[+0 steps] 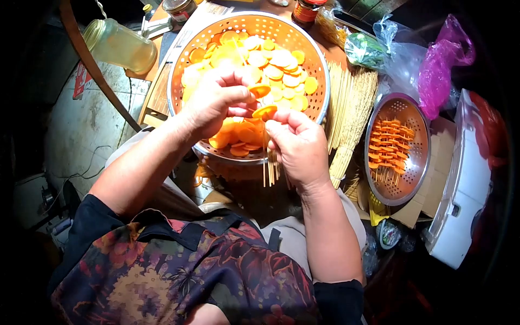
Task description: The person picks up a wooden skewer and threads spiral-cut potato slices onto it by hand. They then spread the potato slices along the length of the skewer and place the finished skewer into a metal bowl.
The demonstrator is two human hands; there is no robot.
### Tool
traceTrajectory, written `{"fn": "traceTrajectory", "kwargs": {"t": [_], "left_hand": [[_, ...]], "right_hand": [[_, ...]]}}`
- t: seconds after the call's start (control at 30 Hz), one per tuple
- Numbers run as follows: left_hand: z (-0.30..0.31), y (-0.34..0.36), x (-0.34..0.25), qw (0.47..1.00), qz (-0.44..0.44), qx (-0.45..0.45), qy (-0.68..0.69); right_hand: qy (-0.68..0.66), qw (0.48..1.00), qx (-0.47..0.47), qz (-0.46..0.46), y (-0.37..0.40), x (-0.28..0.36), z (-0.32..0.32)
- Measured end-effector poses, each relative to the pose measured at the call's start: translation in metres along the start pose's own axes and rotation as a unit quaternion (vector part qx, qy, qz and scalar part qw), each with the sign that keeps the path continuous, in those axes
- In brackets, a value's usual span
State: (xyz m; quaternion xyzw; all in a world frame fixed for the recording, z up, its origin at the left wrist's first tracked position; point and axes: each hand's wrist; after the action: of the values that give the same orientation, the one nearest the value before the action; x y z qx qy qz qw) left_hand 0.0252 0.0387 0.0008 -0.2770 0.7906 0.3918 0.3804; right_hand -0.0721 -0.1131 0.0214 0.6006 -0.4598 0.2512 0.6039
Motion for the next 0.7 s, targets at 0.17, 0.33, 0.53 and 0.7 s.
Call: {"fn": "traceTrajectory", "kwargs": {"t": [0.17, 0.33, 0.53, 0.7], "left_hand": [[-0.004, 0.000, 0.010, 0.999, -0.035, -0.018, -0.019], [-0.005, -0.001, 0.011, 0.998, -0.035, -0.029, -0.036], [0.002, -0.005, -0.008, 0.999, -0.017, -0.039, -0.010], [0.037, -0.036, -0.003, 0.842, -0.149, -0.168, -0.491]], "right_hand": [[-0.016, 1.000, 0.000, 0.005, -0.002, 0.000, 0.000], [-0.010, 1.000, -0.002, 0.013, -0.004, 0.000, -0.001], [-0.041, 0.999, -0.026, 0.012, -0.006, 0.004, 0.000], [-0.106, 0.993, -0.025, 0.035, -0.005, 0.009, 0.008]]}}
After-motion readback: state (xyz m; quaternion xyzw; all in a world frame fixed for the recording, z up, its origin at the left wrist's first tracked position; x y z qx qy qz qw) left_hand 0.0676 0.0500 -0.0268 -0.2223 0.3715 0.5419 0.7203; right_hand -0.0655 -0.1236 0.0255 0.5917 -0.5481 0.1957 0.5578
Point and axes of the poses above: each hand's wrist, its own y-axis away from the middle knuckle, its own z-axis out of the back of the hand, x = y × z, and after that the axes turned 1 degree about y, right-handed
